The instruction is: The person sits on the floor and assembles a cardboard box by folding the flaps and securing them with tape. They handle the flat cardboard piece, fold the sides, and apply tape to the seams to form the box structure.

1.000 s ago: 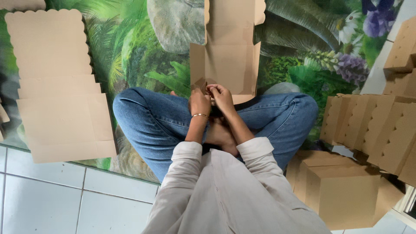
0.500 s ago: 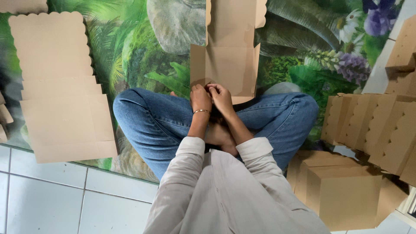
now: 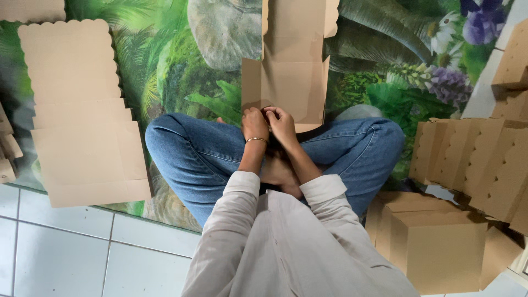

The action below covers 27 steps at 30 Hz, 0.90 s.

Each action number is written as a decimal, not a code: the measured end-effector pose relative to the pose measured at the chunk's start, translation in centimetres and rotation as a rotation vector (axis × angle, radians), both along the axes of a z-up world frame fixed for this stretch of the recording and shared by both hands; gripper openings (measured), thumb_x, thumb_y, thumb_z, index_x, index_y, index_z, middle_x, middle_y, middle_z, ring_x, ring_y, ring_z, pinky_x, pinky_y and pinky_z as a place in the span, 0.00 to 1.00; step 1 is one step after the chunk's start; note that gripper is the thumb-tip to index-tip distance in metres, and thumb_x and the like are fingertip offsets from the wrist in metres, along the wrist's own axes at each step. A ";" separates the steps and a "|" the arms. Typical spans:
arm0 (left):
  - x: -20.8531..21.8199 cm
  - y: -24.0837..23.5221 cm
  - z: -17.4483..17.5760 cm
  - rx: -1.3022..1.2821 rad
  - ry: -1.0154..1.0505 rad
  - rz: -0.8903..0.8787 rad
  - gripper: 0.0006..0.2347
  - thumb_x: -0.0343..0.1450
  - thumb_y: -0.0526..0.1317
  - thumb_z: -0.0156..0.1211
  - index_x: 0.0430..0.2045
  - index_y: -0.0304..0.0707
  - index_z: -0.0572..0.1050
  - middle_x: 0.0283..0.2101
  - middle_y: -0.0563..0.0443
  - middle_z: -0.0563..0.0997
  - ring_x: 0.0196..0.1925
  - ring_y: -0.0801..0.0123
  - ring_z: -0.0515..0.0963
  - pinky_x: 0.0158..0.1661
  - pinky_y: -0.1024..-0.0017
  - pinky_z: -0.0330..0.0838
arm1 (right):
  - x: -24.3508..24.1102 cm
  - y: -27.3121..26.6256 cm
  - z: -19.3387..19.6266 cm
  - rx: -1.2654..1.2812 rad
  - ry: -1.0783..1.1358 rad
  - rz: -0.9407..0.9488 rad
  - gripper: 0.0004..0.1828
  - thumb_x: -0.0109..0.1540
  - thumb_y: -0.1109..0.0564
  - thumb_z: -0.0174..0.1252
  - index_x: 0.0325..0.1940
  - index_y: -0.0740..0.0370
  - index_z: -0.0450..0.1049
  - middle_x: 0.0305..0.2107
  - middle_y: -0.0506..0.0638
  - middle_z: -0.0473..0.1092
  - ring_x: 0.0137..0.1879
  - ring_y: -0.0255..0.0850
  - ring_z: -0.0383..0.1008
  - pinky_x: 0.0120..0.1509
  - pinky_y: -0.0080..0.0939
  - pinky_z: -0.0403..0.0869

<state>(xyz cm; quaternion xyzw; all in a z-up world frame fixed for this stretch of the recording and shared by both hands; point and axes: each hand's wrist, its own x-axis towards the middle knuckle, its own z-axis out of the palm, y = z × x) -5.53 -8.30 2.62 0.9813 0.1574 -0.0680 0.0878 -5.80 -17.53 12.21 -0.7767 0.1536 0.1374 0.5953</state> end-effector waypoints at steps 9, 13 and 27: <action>-1.3 2.9 4.6 -0.457 0.070 0.135 0.03 0.61 0.36 0.64 0.21 0.36 0.79 0.27 0.38 0.82 0.37 0.44 0.83 0.39 0.54 0.79 | 0.1 0.2 -2.6 0.239 0.041 -0.091 0.12 0.62 0.59 0.53 0.45 0.63 0.79 0.36 0.62 0.76 0.42 0.46 0.78 0.48 0.43 0.78; -1.8 3.1 3.4 -0.313 0.129 0.101 0.04 0.59 0.39 0.70 0.18 0.44 0.80 0.24 0.46 0.82 0.36 0.52 0.84 0.37 0.60 0.80 | 0.1 0.2 -2.7 0.261 0.023 -0.096 0.12 0.62 0.61 0.52 0.45 0.66 0.78 0.35 0.63 0.76 0.43 0.48 0.79 0.48 0.45 0.78; -2.7 1.8 4.8 -0.445 0.018 0.129 0.05 0.61 0.43 0.65 0.23 0.45 0.81 0.27 0.46 0.83 0.38 0.50 0.83 0.42 0.53 0.77 | 0.4 -0.5 -0.6 -0.014 0.101 0.095 0.13 0.62 0.52 0.55 0.49 0.50 0.79 0.41 0.55 0.77 0.49 0.49 0.77 0.50 0.49 0.77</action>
